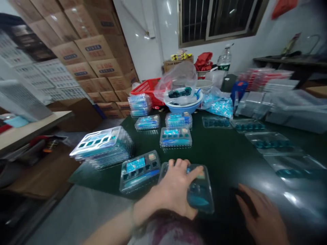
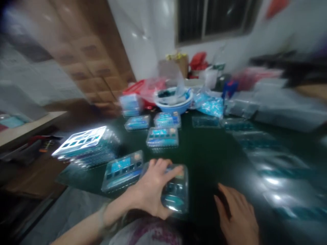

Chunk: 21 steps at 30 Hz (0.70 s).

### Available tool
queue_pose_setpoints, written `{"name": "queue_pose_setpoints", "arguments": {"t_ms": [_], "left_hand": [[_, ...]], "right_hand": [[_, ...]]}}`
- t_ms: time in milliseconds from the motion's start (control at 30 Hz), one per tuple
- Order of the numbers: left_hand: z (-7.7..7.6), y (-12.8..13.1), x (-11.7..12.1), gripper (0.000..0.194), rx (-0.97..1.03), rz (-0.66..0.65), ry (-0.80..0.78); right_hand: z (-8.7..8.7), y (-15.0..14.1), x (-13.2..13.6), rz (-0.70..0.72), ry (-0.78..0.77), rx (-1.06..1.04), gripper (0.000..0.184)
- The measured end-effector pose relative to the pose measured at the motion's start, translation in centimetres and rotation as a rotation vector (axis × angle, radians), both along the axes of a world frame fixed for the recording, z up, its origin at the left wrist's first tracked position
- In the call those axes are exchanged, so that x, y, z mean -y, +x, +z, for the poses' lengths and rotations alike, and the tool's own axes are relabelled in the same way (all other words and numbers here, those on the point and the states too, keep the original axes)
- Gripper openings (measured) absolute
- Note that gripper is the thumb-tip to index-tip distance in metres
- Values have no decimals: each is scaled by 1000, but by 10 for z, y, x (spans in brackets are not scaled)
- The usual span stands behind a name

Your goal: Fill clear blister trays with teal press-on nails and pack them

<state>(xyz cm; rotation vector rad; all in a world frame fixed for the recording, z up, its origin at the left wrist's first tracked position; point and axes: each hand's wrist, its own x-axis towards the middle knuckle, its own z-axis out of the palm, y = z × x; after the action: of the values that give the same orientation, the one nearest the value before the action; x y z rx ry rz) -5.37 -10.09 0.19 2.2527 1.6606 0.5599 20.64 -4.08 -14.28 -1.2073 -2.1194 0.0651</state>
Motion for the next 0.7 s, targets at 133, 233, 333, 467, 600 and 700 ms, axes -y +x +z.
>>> {"name": "queue_pose_setpoints", "arguments": {"t_ms": [133, 233, 333, 467, 600, 700], "left_hand": [[18, -61, 31, 88, -237, 368, 50], [7, -106, 39, 86, -401, 537, -40], [-11, -129, 41, 82, -426, 571, -152], [-6, -126, 41, 83, -388, 497, -135], [43, -123, 14, 72, -299, 378, -26], [76, -137, -36, 62, -158, 341, -1]], "right_hand": [[2, -3, 2, -25, 20, 21, 37], [-1, -2, 1, -24, 27, 72, 38], [-7, 4, -3, -4, 35, 129, 36], [-3, 3, -9, 32, 66, 154, 35], [27, -27, -17, 93, 45, 120, 30], [56, -60, -25, 204, -53, 115, 29]]}}
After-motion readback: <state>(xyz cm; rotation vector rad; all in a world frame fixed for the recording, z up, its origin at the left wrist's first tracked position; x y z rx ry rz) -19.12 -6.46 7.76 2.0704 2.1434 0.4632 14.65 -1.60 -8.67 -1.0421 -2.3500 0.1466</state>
